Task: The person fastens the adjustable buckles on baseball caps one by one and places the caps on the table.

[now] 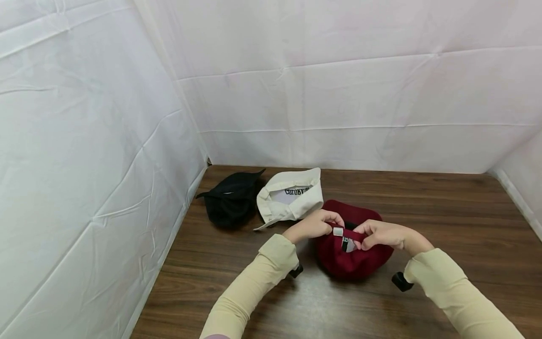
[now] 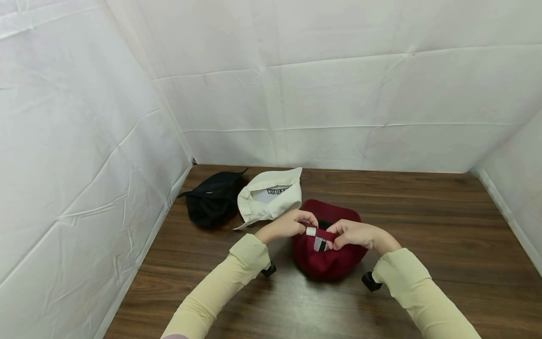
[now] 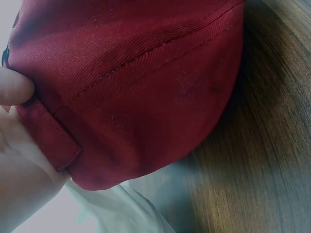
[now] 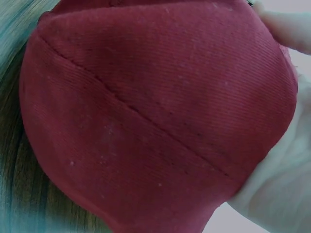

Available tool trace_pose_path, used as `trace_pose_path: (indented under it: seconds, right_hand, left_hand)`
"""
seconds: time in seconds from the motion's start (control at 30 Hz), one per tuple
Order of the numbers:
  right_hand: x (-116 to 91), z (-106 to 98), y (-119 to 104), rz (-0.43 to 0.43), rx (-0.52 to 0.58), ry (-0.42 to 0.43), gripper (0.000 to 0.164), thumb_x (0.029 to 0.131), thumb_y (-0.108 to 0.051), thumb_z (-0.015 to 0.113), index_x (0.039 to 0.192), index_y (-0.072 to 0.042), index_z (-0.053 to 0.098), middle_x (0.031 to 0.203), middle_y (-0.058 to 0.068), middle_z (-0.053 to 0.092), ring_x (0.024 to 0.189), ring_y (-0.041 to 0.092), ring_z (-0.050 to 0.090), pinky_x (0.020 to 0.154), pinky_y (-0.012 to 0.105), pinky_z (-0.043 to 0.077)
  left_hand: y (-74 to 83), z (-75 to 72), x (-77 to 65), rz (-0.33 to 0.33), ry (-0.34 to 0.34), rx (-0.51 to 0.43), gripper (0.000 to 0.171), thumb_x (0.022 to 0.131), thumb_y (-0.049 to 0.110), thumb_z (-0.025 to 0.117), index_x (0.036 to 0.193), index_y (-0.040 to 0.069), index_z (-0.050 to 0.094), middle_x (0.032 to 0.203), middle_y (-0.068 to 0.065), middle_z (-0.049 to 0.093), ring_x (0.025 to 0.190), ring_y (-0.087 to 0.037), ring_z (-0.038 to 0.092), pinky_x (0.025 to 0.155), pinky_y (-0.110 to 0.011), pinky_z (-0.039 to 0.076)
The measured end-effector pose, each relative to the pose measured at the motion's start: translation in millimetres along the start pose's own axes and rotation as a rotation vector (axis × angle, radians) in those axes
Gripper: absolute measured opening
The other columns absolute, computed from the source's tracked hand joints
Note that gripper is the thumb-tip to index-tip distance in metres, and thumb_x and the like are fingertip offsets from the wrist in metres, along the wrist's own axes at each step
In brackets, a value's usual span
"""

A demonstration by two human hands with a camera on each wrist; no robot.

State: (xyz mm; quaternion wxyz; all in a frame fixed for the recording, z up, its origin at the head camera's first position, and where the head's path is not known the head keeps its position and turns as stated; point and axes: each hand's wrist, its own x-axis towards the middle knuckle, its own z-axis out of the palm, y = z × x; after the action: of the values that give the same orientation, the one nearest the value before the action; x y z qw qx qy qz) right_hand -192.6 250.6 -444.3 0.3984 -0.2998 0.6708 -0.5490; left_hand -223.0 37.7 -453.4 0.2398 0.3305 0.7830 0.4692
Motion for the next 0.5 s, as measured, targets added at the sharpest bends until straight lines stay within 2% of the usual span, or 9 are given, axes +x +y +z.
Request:
trace_pose_path:
  seconds: [0.13,0.23,0.33,0.5]
  right_hand:
    - [1.2,1.2,-3.4,0.026,0.001,0.016,0.005,0.078,0.000,0.051,0.073,0.002,0.052,0.075,-0.008,0.061,0.078,0.007,0.056,0.070,0.023,0.044]
    - [1.0,1.5,-7.3,0.040,0.004,0.036,0.010,0.079,-0.001,0.054,0.073,-0.008,0.053,0.083,0.000,0.067,0.085,0.011,0.061,0.074,0.025,0.046]
    - [0.7,1.1,-9.7,0.016,0.037,0.019,0.012,0.079,0.002,0.055,0.074,-0.008,0.052,0.086,0.005,0.068,0.084,0.011,0.062,0.072,0.025,0.048]
    - [0.4,1.0,-9.1,-0.073,0.135,-0.037,0.015,0.078,0.009,0.051,0.079,-0.005,0.049,0.088,0.003,0.069,0.086,0.008,0.061,0.070,0.020,0.048]
  left_hand:
    - [7.2,-2.3,-3.7,0.001,-0.016,-0.094,0.036,0.064,-0.015,0.039,0.095,-0.008,0.057,0.074,-0.003,0.053,0.060,-0.005,0.039,0.052,-0.014,0.031]
    - [19.1,-6.5,-9.9,0.004,-0.029,-0.148,0.037,0.065,-0.017,0.038,0.097,-0.011,0.055,0.075,-0.005,0.052,0.063,-0.005,0.040,0.053,-0.015,0.032]
    - [29.1,-10.0,-15.2,0.017,-0.027,-0.159,0.037,0.065,-0.018,0.037,0.097,-0.012,0.055,0.075,-0.003,0.051,0.064,-0.006,0.040,0.054,-0.015,0.033]
    - [32.7,-10.1,-17.5,-0.007,0.012,-0.166,0.037,0.066,-0.018,0.038,0.099,-0.012,0.055,0.071,0.000,0.048,0.062,-0.006,0.040,0.053,-0.015,0.033]
